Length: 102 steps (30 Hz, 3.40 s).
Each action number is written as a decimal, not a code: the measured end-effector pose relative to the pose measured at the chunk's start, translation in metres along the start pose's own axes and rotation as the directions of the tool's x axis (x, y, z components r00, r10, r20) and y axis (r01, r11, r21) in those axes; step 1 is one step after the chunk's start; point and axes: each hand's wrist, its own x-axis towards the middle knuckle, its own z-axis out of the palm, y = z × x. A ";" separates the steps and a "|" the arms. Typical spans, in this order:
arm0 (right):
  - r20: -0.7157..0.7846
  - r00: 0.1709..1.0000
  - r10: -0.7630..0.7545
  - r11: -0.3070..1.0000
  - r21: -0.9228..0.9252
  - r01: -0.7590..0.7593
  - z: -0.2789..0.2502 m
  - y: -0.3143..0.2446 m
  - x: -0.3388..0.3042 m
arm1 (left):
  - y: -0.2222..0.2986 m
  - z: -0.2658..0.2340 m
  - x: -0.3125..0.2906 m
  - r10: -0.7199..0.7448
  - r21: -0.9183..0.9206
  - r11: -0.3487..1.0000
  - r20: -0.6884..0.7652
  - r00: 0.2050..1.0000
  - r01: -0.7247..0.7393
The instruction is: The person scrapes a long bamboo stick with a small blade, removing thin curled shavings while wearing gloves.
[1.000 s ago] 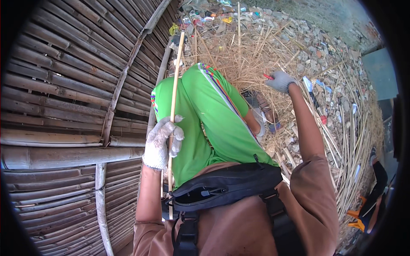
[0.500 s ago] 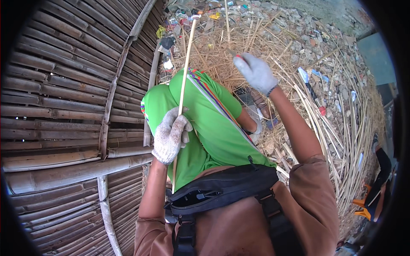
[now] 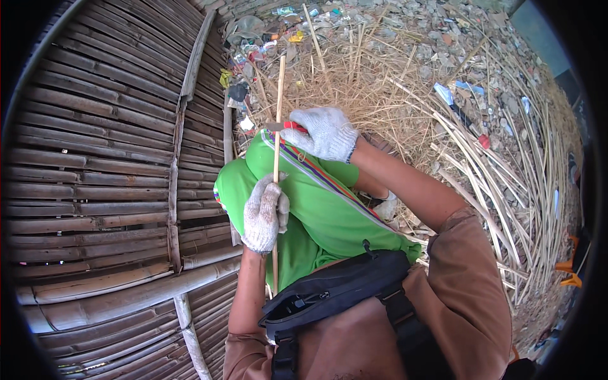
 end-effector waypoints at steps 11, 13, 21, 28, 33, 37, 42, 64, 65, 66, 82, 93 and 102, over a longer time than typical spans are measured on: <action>-0.175 0.929 0.326 0.909 -0.212 -0.359 -0.078 0.064 0.035 | 0.011 0.010 -0.037 -0.006 0.182 0.983 -0.089 0.996 0.022; -0.101 0.972 0.214 0.962 -0.151 -0.228 -0.074 0.040 0.026 | 0.012 0.012 -0.038 -0.024 0.173 0.984 -0.104 0.994 0.042; 0.180 0.979 0.098 0.991 -0.110 -0.078 -0.041 -0.017 -0.013 | 0.012 0.022 -0.035 0.066 0.284 0.958 -0.104 0.992 -0.034; 0.164 0.981 0.103 0.968 -0.244 -0.061 -0.062 -0.001 0.009 | 0.000 0.013 -0.048 0.157 0.382 0.918 -0.096 0.983 -0.109; 0.102 0.994 -0.049 0.929 -0.361 0.083 -0.062 0.031 0.039 | 0.023 0.022 -0.053 -0.012 0.170 0.985 -0.126 0.992 0.033; -0.180 0.881 0.438 0.825 -0.310 -0.473 -0.126 0.138 0.071 | 0.029 0.017 -0.081 -0.172 0.104 0.980 0.026 0.985 0.168; -0.119 0.910 0.397 0.866 -0.282 -0.414 -0.129 0.124 0.059 | -0.008 0.000 -0.077 -0.177 -0.167 0.970 -0.004 0.984 0.174; 0.262 0.947 0.184 0.944 -0.315 -0.096 -0.076 0.011 -0.001 | -0.010 0.020 -0.079 -0.071 -0.059 0.996 -0.132 0.989 0.063; 0.217 0.952 0.218 0.937 -0.319 -0.142 -0.077 0.024 0.007 | -0.012 0.019 -0.081 -0.056 -0.052 0.997 -0.123 0.991 0.050; 0.171 0.953 0.251 0.929 -0.319 -0.188 -0.080 0.039 0.017 | -0.012 0.020 -0.085 -0.058 -0.050 0.997 -0.108 0.992 0.053; 0.324 0.942 0.087 0.993 -0.102 -0.057 -0.035 -0.026 -0.042 | -0.011 0.020 -0.078 -0.109 -0.007 0.994 -0.113 0.988 0.109; 0.255 0.967 0.015 0.954 -0.294 0.063 -0.056 -0.001 -0.008 | -0.011 0.022 -0.086 -0.075 0.006 0.997 -0.135 0.988 0.076; -0.100 0.954 0.284 0.886 -0.352 -0.301 -0.109 0.108 0.050 | -0.013 0.016 -0.094 -0.122 -0.020 0.993 -0.117 0.986 0.120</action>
